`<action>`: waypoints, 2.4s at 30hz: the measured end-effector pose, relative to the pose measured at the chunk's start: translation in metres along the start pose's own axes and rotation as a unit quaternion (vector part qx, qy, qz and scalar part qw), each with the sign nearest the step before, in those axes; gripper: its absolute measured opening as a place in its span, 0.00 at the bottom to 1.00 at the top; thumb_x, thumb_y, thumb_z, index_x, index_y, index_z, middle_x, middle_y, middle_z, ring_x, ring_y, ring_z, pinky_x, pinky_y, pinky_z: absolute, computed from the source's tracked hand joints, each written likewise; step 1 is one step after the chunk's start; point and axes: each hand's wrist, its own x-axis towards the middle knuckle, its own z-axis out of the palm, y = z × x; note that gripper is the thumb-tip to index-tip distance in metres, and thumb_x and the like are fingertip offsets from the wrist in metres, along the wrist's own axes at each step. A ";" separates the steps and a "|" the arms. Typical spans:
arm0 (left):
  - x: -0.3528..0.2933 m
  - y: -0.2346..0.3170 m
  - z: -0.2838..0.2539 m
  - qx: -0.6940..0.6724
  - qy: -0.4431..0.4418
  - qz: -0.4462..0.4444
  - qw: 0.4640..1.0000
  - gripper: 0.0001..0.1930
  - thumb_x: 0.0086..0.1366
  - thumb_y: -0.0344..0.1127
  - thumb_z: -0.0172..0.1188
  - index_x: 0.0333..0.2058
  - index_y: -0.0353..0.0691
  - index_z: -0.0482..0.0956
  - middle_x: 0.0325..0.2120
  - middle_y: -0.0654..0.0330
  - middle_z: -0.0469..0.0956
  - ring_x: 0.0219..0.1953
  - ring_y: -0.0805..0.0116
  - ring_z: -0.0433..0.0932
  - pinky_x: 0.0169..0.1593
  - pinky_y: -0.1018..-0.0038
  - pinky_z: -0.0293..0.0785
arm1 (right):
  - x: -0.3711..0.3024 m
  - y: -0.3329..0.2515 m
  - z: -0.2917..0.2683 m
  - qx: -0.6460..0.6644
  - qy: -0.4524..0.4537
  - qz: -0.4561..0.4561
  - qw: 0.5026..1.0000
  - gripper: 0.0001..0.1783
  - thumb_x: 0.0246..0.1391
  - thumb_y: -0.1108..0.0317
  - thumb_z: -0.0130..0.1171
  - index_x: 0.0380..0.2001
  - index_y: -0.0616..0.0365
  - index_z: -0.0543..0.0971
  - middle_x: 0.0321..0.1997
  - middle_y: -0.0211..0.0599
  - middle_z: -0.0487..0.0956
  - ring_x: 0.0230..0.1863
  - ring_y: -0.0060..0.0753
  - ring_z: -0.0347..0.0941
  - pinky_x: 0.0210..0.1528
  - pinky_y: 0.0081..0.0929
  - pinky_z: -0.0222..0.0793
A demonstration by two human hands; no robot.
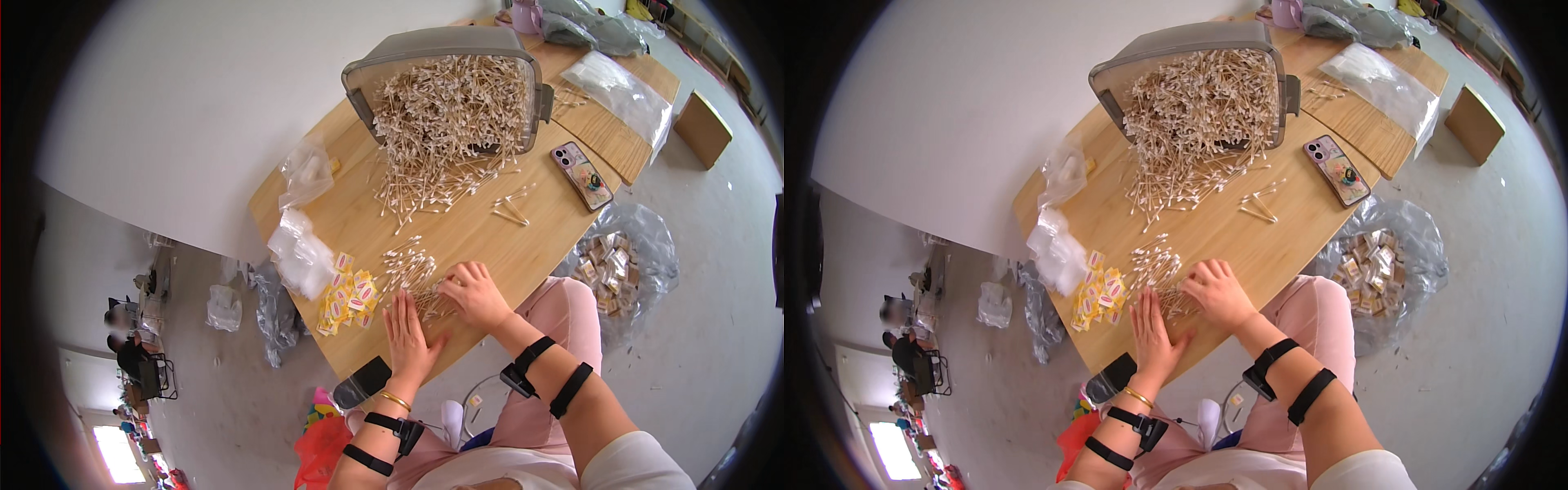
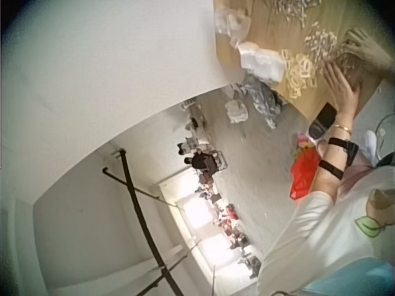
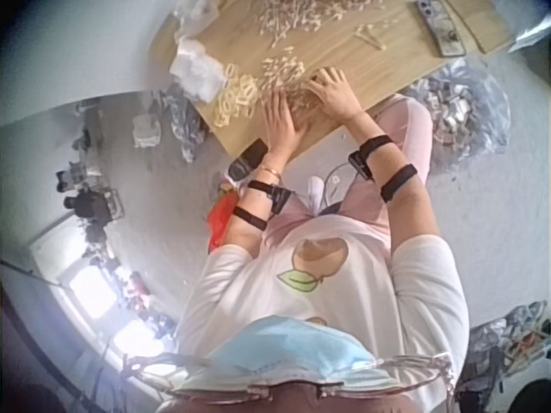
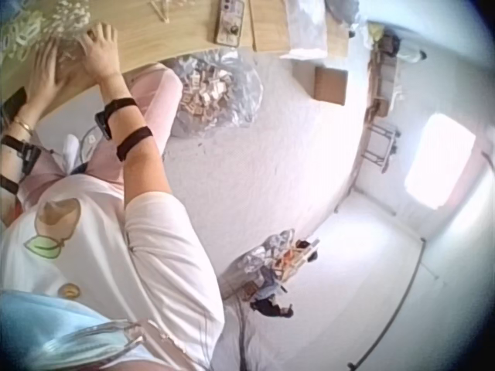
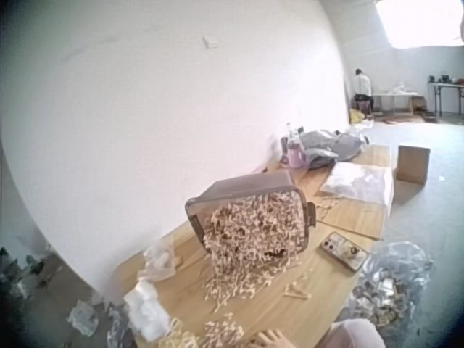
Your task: Organize cotton swabs into groups and package them into small plastic bags.
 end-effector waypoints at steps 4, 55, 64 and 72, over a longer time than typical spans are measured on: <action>0.009 0.007 -0.004 -0.015 -0.001 -0.003 1.000 0.58 0.56 0.53 0.72 0.73 0.30 0.45 0.74 0.41 0.47 0.77 0.43 0.44 0.76 0.44 0.37 | 0.001 -0.004 -0.003 0.029 0.033 0.033 0.998 0.12 0.53 0.71 0.62 0.43 0.52 0.79 0.47 0.39 0.74 0.53 0.48 0.69 0.59 0.43 0.64; 0.056 0.015 0.022 0.086 -0.014 -0.010 0.996 0.53 0.67 0.63 0.55 0.72 0.24 0.43 0.74 0.36 0.43 0.78 0.43 0.40 0.78 0.50 0.35 | 0.003 0.000 0.007 0.031 0.092 0.113 0.989 0.13 0.60 0.71 0.53 0.48 0.56 0.76 0.47 0.45 0.74 0.51 0.52 0.68 0.58 0.44 0.64; 0.072 0.013 0.024 0.106 0.003 -0.047 0.993 0.51 0.68 0.60 0.55 0.72 0.23 0.44 0.74 0.35 0.44 0.78 0.43 0.40 0.78 0.51 0.34 | 0.003 0.002 0.008 0.006 0.079 0.121 0.989 0.13 0.60 0.71 0.54 0.47 0.56 0.76 0.46 0.44 0.74 0.51 0.50 0.68 0.57 0.44 0.64; 0.040 0.024 0.019 -0.031 0.003 0.021 0.999 0.50 0.69 0.56 0.56 0.72 0.21 0.42 0.73 0.31 0.42 0.77 0.36 0.39 0.77 0.50 0.36 | 0.003 0.003 0.009 0.017 0.085 0.110 0.990 0.12 0.60 0.71 0.54 0.47 0.57 0.76 0.47 0.45 0.74 0.52 0.52 0.68 0.58 0.44 0.64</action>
